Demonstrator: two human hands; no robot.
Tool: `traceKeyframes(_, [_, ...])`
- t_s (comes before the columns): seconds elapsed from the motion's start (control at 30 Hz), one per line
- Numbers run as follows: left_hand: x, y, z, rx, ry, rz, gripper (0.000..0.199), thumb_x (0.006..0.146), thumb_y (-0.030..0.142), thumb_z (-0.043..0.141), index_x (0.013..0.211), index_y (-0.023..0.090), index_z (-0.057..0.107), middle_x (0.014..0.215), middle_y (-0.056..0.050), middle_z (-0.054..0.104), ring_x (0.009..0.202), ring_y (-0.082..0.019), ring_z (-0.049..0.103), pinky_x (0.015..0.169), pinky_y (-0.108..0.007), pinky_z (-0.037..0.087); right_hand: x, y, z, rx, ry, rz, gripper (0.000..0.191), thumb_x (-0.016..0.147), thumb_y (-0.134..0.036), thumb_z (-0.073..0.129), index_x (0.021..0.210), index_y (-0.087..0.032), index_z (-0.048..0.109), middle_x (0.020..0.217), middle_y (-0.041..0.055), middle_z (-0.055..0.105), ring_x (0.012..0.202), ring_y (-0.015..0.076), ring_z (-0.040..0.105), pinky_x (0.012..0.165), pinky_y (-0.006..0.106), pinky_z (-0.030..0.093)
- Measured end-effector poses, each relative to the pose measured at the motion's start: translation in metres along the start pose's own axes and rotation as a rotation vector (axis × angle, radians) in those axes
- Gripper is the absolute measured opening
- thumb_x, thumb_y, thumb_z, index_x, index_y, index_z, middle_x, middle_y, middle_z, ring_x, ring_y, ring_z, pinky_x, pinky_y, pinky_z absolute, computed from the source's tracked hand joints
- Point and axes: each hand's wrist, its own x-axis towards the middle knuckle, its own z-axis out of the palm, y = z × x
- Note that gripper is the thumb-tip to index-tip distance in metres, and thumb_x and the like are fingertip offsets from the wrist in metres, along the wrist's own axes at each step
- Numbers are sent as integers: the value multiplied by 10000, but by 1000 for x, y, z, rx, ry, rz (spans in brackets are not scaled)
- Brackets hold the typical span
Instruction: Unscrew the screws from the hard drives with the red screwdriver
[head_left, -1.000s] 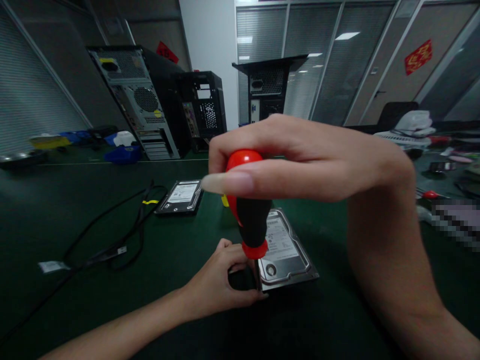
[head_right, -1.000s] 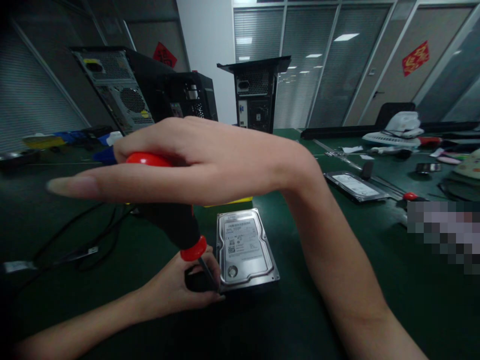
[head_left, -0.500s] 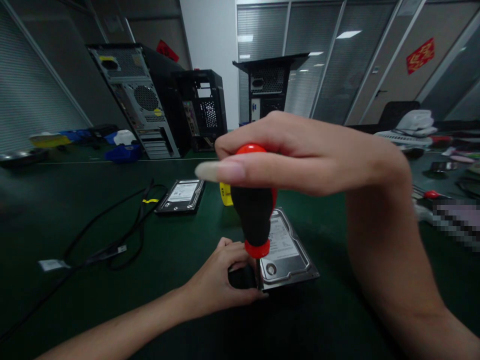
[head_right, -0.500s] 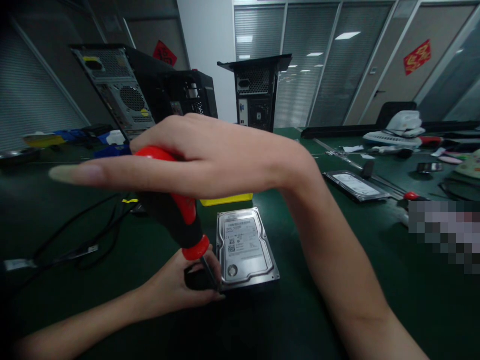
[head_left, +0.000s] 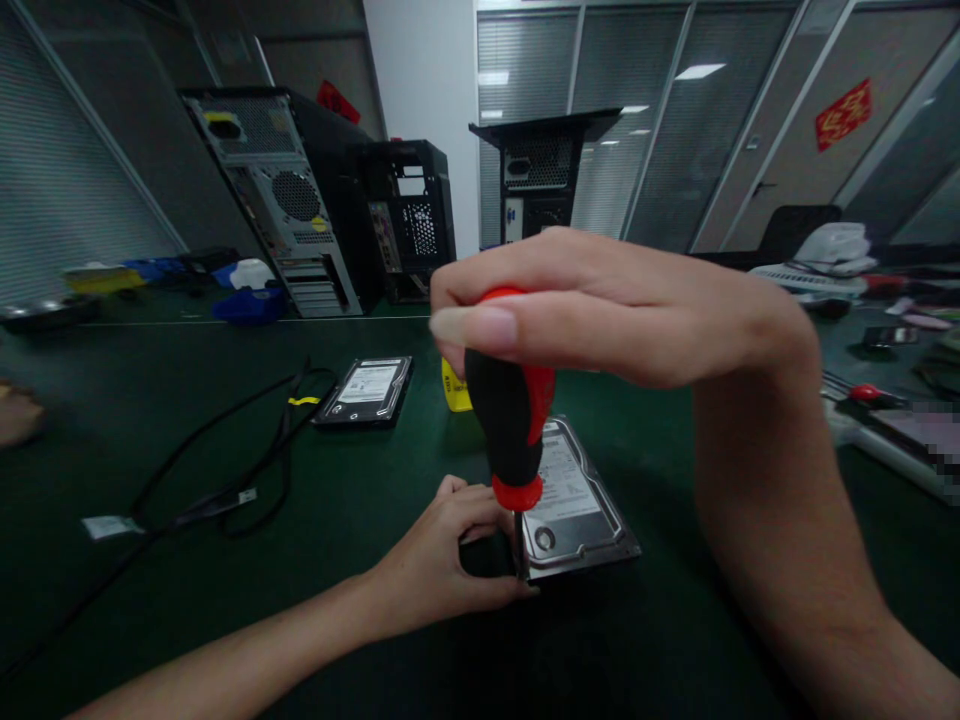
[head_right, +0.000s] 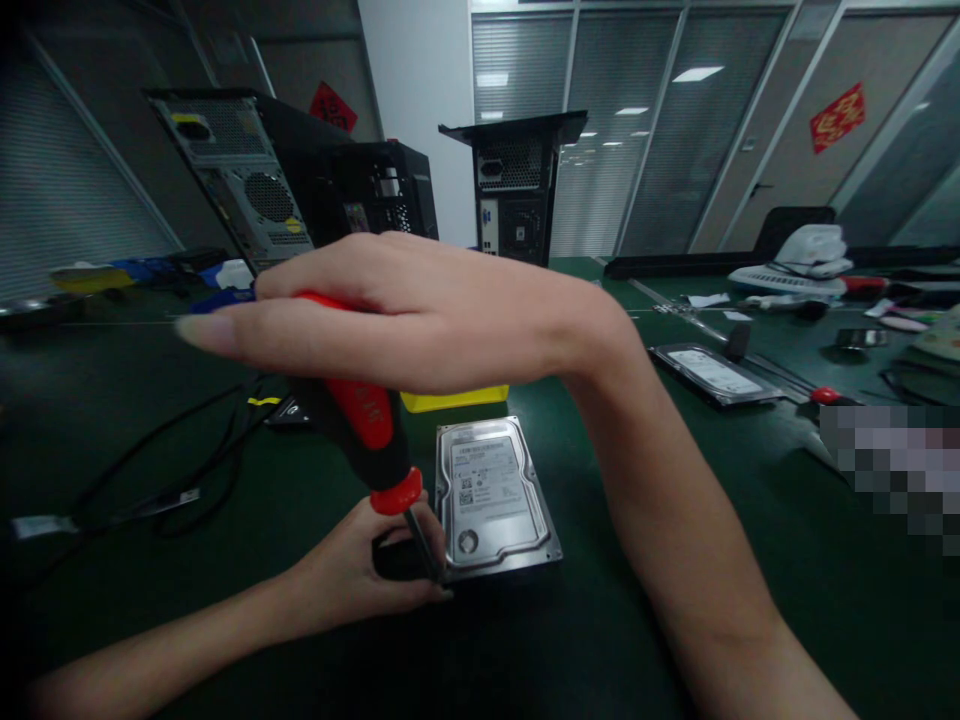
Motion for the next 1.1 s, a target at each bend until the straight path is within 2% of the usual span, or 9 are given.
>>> traceKeyframes(0.07, [0, 0, 0, -2, -8, 1, 208, 689, 303, 730, 796, 161, 621, 838, -2, 632, 835, -185, 559, 827, -329, 400, -1, 0, -1, -28, -2, 6, 382, 956, -329, 231, 789, -161, 531, 750, -59, 480, 667, 31, 466, 585, 183, 415])
traceKeyframes(0.17, [0, 0, 0, -12, -10, -6, 206, 682, 291, 736, 799, 163, 625, 837, -1, 635, 833, -184, 561, 831, -330, 402, -2, 0, -2, -72, -14, 11, 301, 945, -316, 302, 859, -168, 549, 795, -63, 521, 688, 33, 480, 610, 182, 424])
traceKeyframes(0.23, [0, 0, 0, -18, -4, -17, 203, 678, 285, 737, 797, 163, 626, 836, -2, 633, 831, -184, 561, 831, -330, 404, -2, 0, -2, -83, -20, -4, 238, 932, -286, 363, 860, -167, 557, 794, -67, 529, 689, 26, 483, 617, 167, 420])
traceKeyframes(0.37, [0, -1, 1, -17, 0, -13, 205, 677, 293, 734, 794, 166, 624, 842, -3, 626, 830, -182, 559, 827, -328, 411, -3, 1, -3, -110, -25, -21, 268, 922, -325, 389, 841, -151, 575, 766, -67, 537, 669, 16, 482, 582, 149, 407])
traceKeyframes(0.5, [0, -1, 0, -25, -9, -19, 213, 669, 297, 740, 786, 167, 619, 843, -3, 629, 831, -179, 555, 821, -317, 418, -3, 4, -4, -162, 2, -5, 348, 913, -382, 384, 738, -137, 558, 646, -71, 489, 569, 7, 415, 491, 149, 354])
traceKeyframes(0.63, [1, 1, -1, -36, -19, -42, 220, 668, 304, 740, 799, 169, 627, 875, -11, 635, 836, -176, 552, 809, -301, 426, -4, 5, -2, -221, 30, 24, 461, 889, -462, 392, 580, -129, 471, 548, -66, 423, 481, 7, 319, 425, 177, 289])
traceKeyframes(0.87, [1, 2, -1, -37, -10, -49, 201, 662, 284, 749, 791, 178, 637, 884, -13, 638, 884, -190, 533, 815, -297, 421, -5, 8, -3, -174, 45, 87, 508, 892, -464, 401, 501, -140, 414, 469, -53, 330, 433, 19, 281, 390, 204, 251])
traceKeyframes(0.97, [1, 0, 0, -41, -17, -49, 233, 648, 295, 759, 798, 168, 634, 892, -24, 633, 870, -193, 540, 815, -307, 426, -4, 8, -4, -121, 26, 59, 483, 935, -377, 313, 557, -141, 501, 502, -50, 381, 458, 22, 327, 419, 200, 293])
traceKeyframes(1.1, [1, -3, 1, -71, -21, -55, 255, 652, 313, 755, 805, 159, 621, 847, -17, 626, 843, -183, 546, 828, -317, 430, -3, 4, -4, -80, -25, -15, 420, 937, -326, 226, 809, -161, 591, 774, -54, 565, 672, 41, 499, 591, 184, 419])
